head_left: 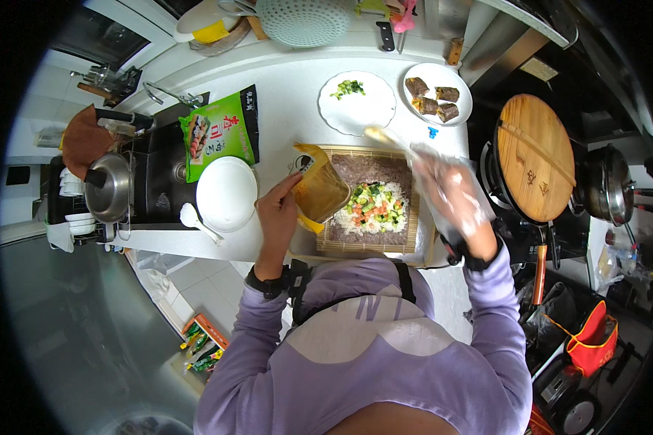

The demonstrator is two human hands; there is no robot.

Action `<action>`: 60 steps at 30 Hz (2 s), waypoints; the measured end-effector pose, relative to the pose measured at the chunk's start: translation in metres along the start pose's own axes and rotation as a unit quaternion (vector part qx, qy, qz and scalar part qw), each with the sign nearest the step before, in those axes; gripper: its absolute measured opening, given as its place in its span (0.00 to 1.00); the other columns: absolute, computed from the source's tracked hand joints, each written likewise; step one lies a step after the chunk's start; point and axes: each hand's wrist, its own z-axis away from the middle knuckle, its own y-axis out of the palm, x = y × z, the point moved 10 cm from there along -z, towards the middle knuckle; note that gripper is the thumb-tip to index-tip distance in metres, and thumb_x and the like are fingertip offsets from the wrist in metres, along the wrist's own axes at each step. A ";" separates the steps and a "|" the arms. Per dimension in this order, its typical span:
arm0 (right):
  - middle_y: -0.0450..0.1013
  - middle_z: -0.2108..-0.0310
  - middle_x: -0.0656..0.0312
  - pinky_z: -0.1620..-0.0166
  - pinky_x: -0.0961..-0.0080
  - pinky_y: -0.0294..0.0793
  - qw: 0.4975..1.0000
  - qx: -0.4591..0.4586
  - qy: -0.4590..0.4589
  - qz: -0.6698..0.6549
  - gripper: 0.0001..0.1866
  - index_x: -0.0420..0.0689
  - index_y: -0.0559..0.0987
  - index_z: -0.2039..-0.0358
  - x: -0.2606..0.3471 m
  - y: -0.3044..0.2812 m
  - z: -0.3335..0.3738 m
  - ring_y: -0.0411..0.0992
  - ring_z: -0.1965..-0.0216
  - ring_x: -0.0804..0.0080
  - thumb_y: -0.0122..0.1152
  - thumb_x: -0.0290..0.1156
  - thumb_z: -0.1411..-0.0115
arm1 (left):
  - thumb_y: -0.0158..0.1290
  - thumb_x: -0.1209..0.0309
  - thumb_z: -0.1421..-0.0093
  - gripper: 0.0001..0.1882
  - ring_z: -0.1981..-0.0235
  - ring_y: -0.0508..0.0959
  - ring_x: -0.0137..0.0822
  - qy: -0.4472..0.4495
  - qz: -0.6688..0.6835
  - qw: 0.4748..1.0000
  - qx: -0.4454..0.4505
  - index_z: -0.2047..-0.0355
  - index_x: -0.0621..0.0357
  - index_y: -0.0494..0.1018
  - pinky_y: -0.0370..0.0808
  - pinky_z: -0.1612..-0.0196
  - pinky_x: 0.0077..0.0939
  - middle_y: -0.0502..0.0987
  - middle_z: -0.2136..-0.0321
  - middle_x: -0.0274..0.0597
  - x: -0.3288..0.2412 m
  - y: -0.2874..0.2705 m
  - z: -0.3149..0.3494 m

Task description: The person prepares a sushi roll by placing a sheet of nori on a bamboo mat, spreading rice over it, and adding chopped vegetables and shredded cheese. The person uses gloved hands to handle the ingredients and arranges them in layers on the nori.

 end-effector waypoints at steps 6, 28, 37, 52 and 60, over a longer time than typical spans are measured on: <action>0.72 0.66 0.60 0.65 0.79 0.72 0.964 0.077 -0.156 -0.203 0.12 0.39 0.74 0.67 0.050 0.073 0.045 0.71 0.69 0.70 0.55 0.36 0.39 | 0.43 0.86 0.49 0.17 0.59 0.80 0.41 0.071 -0.003 0.997 0.011 0.62 0.64 0.78 0.74 0.55 0.26 0.80 0.61 0.49 -0.012 0.017 0.006; 0.75 0.61 0.48 0.56 0.68 0.75 0.846 0.269 -0.061 0.456 0.12 0.36 0.77 0.63 -0.064 0.201 -0.013 0.74 0.57 0.55 0.56 0.24 0.50 | 0.63 0.68 0.57 0.50 0.50 0.66 0.56 0.104 -0.251 0.955 0.118 0.37 0.68 0.48 0.65 0.45 0.40 0.65 0.48 0.60 0.110 0.034 0.069; 0.75 0.65 0.49 0.62 0.63 0.73 0.917 0.295 -0.059 0.262 0.18 0.43 0.78 0.65 -0.105 0.199 -0.022 0.74 0.63 0.54 0.58 0.44 0.49 | 0.66 0.71 0.61 0.51 0.57 0.70 0.50 0.115 -0.259 0.950 0.129 0.38 0.66 0.50 0.70 0.54 0.38 0.71 0.58 0.52 0.098 0.042 0.053; 0.72 0.74 0.66 0.70 0.83 0.69 0.913 0.196 0.322 -0.154 0.15 0.41 0.79 0.67 -0.103 0.162 0.000 0.70 0.71 0.82 0.57 0.42 0.42 | 0.63 0.73 0.55 0.39 0.50 0.72 0.50 0.066 -0.191 0.967 0.153 0.42 0.59 0.60 0.69 0.48 0.38 0.70 0.51 0.54 0.095 0.029 0.028; 0.58 0.84 0.71 0.81 0.82 0.50 0.879 0.070 0.390 -0.265 0.13 0.35 0.79 0.64 -0.048 0.115 0.013 0.53 0.85 0.83 0.54 0.32 0.39 | 0.61 0.77 0.55 0.35 0.53 0.75 0.46 0.012 -0.094 0.992 0.088 0.44 0.59 0.63 0.71 0.50 0.34 0.74 0.54 0.53 0.118 0.008 0.020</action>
